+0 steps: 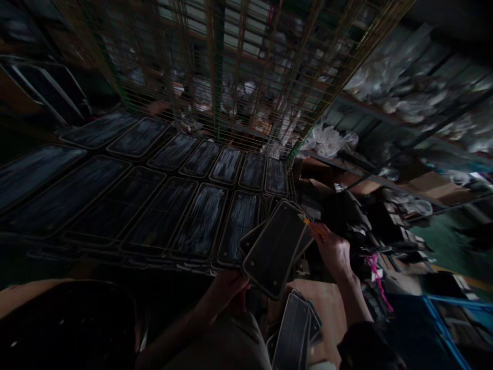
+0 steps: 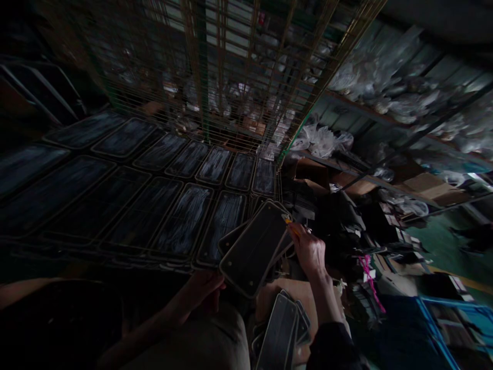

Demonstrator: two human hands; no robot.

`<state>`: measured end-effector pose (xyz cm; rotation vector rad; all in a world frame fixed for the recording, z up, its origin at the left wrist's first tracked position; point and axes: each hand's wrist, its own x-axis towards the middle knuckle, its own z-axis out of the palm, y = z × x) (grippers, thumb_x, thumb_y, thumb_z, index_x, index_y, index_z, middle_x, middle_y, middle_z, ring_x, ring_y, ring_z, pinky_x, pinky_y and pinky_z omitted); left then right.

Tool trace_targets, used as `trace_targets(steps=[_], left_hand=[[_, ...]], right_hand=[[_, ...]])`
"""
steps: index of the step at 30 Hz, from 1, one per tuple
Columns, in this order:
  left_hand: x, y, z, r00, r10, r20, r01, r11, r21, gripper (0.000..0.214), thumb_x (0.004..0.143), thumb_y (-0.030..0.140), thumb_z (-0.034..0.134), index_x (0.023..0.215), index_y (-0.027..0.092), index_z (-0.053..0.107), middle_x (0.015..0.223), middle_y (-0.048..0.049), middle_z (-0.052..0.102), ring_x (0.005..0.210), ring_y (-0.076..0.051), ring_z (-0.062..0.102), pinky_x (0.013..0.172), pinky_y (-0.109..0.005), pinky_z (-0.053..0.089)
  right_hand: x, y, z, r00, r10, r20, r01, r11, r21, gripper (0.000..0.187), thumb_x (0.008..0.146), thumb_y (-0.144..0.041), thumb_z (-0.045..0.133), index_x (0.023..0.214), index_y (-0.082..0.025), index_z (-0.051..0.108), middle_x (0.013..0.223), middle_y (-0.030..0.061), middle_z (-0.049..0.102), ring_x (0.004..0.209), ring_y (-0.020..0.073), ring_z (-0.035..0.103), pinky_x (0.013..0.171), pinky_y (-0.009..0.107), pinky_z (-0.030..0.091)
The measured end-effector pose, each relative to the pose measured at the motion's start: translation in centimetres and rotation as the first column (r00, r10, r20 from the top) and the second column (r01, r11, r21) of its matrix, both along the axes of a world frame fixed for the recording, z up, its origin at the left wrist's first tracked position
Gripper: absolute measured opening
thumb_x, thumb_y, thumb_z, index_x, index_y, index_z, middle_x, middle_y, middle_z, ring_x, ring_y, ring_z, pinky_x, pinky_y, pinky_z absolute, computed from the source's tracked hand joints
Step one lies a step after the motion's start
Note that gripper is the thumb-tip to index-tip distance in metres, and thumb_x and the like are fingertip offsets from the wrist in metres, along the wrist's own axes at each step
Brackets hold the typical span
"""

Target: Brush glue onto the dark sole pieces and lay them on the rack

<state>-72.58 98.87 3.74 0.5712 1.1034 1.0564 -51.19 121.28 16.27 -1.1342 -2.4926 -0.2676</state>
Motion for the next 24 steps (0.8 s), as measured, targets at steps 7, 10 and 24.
trace_targets(steps=[7, 10, 24], left_hand=[[0.2, -0.5, 0.9, 1.0, -0.006, -0.022, 0.004, 0.999, -0.046, 0.066, 0.077, 0.075, 0.049, 0.09, 0.012, 0.062, 0.048, -0.0031, 0.062, 0.039, -0.016, 0.056, 0.041, -0.023, 0.039], [0.3, -0.5, 1.2, 1.0, 0.023, 0.015, -0.022, 0.997, -0.075, 0.063, 0.076, 0.073, 0.053, 0.09, 0.013, 0.06, 0.048, -0.0011, 0.06, 0.041, -0.017, 0.058, 0.04, -0.023, 0.041], [0.7, -0.5, 1.1, 0.998, 0.064, -0.016, -0.066, 0.994, -0.087, 0.065, 0.073, 0.076, 0.053, 0.085, 0.012, 0.06, 0.046, -0.002, 0.06, 0.036, -0.014, 0.052, 0.038, -0.021, 0.037]], right_hand=[[1.3, -6.1, 0.2, 0.995, 0.083, -0.063, -0.095, 0.974, -0.205, 0.025, 0.098, -0.037, 0.049, 0.109, -0.022, 0.064, 0.086, -0.0011, 0.073, 0.067, 0.0117, 0.069, 0.055, 0.018, 0.048], [1.4, -10.7, 1.2, 0.983, 0.151, -0.102, -0.177, 0.926, -0.332, 0.02, 0.097, -0.031, 0.049, 0.11, -0.022, 0.062, 0.092, 0.0001, 0.072, 0.072, 0.012, 0.07, 0.06, 0.018, 0.052], [-0.2, -1.2, 0.9, 0.92, -0.09, -0.382, -0.07, 0.92, -0.386, 0.031, 0.093, -0.044, 0.054, 0.107, -0.019, 0.065, 0.073, 0.0015, 0.069, 0.066, 0.0154, 0.068, 0.062, 0.024, 0.056]])
